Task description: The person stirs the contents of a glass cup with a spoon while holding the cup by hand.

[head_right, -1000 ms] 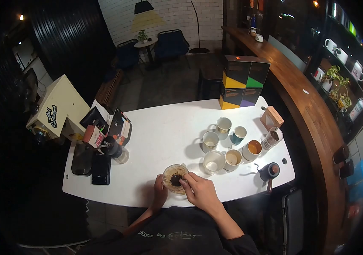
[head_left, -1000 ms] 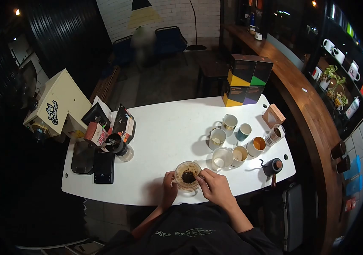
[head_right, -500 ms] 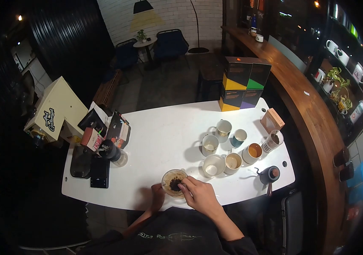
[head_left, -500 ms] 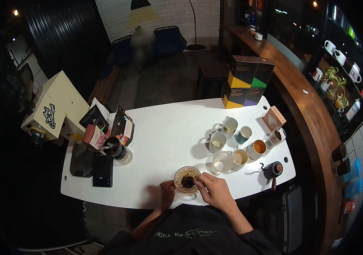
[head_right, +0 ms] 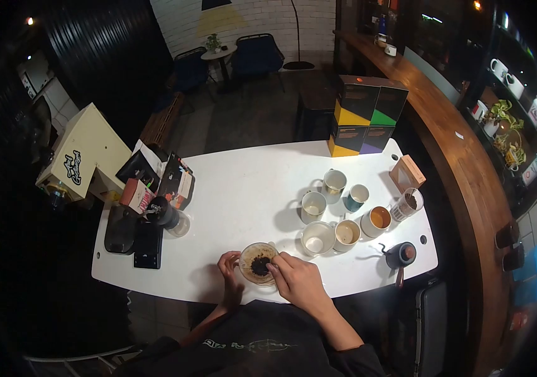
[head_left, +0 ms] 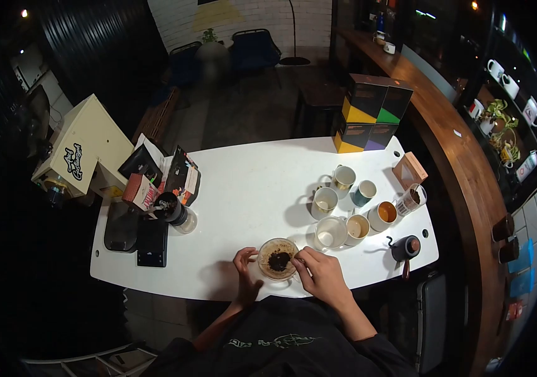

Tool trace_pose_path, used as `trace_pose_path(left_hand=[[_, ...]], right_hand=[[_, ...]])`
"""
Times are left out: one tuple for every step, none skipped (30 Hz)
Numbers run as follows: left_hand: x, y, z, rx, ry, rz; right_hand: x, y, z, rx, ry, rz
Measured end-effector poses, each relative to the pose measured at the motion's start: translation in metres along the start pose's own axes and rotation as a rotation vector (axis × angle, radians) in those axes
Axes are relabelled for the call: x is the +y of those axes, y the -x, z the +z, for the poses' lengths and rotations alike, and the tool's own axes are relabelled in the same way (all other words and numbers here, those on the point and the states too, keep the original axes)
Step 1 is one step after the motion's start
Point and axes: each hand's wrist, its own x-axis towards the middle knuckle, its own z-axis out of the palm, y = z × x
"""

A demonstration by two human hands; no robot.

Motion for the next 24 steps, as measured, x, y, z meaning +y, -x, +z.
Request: trace_pose_path(left_hand=[[-0.001,0.000,0.002,0.003,-0.002,0.001],[-0.004,0.000,0.006,-0.030,-0.046,0.054],[-0.007,0.001,0.008,-0.063,-0.089,0.105],[-0.009,0.002,0.009,-0.088,-0.103,0.120],[-0.003,0.001,0.012,-0.086,-0.102,0.118],[0.004,0.000,0.014,-0.120,-0.098,0.068],[0.010,0.000,0.015,-0.153,-0.094,0.018],[0.009,0.001,0.015,-0.151,-0.095,0.016],[0.007,0.002,0.014,-0.179,-0.118,-0.016],[0.006,0.002,0.014,-0.209,-0.140,-0.049],[0.003,0.004,0.014,-0.209,-0.138,-0.049],[0.000,0.005,0.014,-0.209,-0.134,-0.068],[-0.003,0.005,0.015,-0.208,-0.129,-0.084],[-0.001,0.003,0.016,-0.207,-0.128,-0.079],[0.000,0.001,0.018,-0.204,-0.125,-0.085],[0.002,0.000,0.019,-0.201,-0.122,-0.092],[0.008,-0.004,0.020,-0.202,-0.121,-0.087],[0.015,-0.008,0.022,-0.214,-0.128,-0.098],[0.020,-0.012,0.023,-0.227,-0.135,-0.110],[0.020,-0.013,0.024,-0.229,-0.132,-0.108],[0.020,-0.013,0.024,-0.221,-0.119,-0.127],[0.021,-0.013,0.025,-0.216,-0.106,-0.147],[0.020,-0.011,0.024,-0.226,-0.106,-0.148],[0.019,-0.010,0.024,-0.227,-0.150,-0.158]], right_hand=[[0.000,0.000,0.001,-0.001,-0.002,-0.003],[-0.001,-0.001,0.002,-0.008,0.004,0.008],[-0.001,-0.001,0.003,-0.015,0.011,0.021],[-0.002,-0.001,0.003,-0.018,0.010,0.021],[-0.003,-0.002,0.002,-0.018,0.004,0.019],[-0.004,-0.002,0.002,-0.018,-0.001,0.018],[-0.004,-0.001,0.001,-0.022,-0.002,0.018],[-0.003,-0.001,0.001,-0.023,-0.001,0.020],[-0.003,-0.001,0.001,-0.023,0.000,0.023],[-0.003,0.000,0.001,-0.025,-0.001,0.023],[-0.003,0.000,0.002,-0.026,-0.002,0.020],[-0.002,0.000,0.002,-0.025,-0.001,0.015],[-0.002,0.000,0.003,-0.022,0.002,0.013],[-0.002,0.000,0.003,-0.026,0.007,0.016],[-0.002,0.000,0.004,-0.029,0.011,0.018],[-0.003,0.000,0.004,-0.026,0.014,0.014],[-0.004,0.001,0.004,-0.026,0.023,0.012],[-0.004,0.001,0.004,-0.027,0.032,0.011],[-0.005,0.001,0.003,-0.025,0.035,0.011],[-0.007,0.001,0.003,-0.010,0.042,0.018],[-0.008,0.001,0.003,0.005,0.047,0.027],[-0.009,0.001,0.002,0.009,0.049,0.031],[-0.010,0.000,0.002,0.016,0.062,0.022],[-0.012,0.001,0.003,0.029,0.073,0.015]])
